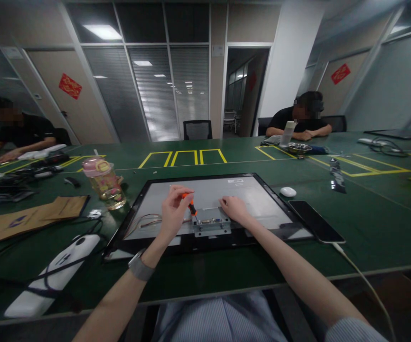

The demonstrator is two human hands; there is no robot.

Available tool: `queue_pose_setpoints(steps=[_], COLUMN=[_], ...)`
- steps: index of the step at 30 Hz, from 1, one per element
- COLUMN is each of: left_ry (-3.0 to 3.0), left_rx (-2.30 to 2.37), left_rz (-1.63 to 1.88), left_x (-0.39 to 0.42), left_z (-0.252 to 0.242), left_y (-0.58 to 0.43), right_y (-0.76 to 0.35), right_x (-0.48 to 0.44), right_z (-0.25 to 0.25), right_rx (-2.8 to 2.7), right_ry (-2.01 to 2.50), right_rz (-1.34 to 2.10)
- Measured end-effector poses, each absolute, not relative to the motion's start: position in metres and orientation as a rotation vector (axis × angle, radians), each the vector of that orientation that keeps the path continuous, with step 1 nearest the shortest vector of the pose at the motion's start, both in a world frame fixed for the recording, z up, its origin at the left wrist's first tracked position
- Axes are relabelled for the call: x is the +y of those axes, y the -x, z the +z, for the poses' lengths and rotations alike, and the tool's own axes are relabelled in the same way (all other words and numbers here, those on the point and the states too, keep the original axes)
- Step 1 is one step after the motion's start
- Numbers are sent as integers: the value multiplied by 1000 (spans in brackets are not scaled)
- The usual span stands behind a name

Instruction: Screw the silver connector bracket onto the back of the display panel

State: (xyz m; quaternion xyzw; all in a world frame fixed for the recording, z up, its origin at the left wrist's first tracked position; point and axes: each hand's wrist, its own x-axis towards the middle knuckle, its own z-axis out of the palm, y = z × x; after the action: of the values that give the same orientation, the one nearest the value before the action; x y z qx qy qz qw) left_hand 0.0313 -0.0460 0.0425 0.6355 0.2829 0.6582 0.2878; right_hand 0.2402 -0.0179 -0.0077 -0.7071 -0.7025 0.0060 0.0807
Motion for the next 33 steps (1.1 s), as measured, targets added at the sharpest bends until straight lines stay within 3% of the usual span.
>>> queue_pose_setpoints(steps=[9, 33], left_ry=[-1576, -1712], left_rx=[673, 840], left_rz=[1591, 1682], left_x=[-42, -40], left_z=[34, 36], left_y=[-30, -28], right_y=[-243, -248], right_x=[-15, -12], right_z=[-9, -13], right_rx=[-2119, -2048], right_ry=[2040, 1919], right_rz=[68, 179])
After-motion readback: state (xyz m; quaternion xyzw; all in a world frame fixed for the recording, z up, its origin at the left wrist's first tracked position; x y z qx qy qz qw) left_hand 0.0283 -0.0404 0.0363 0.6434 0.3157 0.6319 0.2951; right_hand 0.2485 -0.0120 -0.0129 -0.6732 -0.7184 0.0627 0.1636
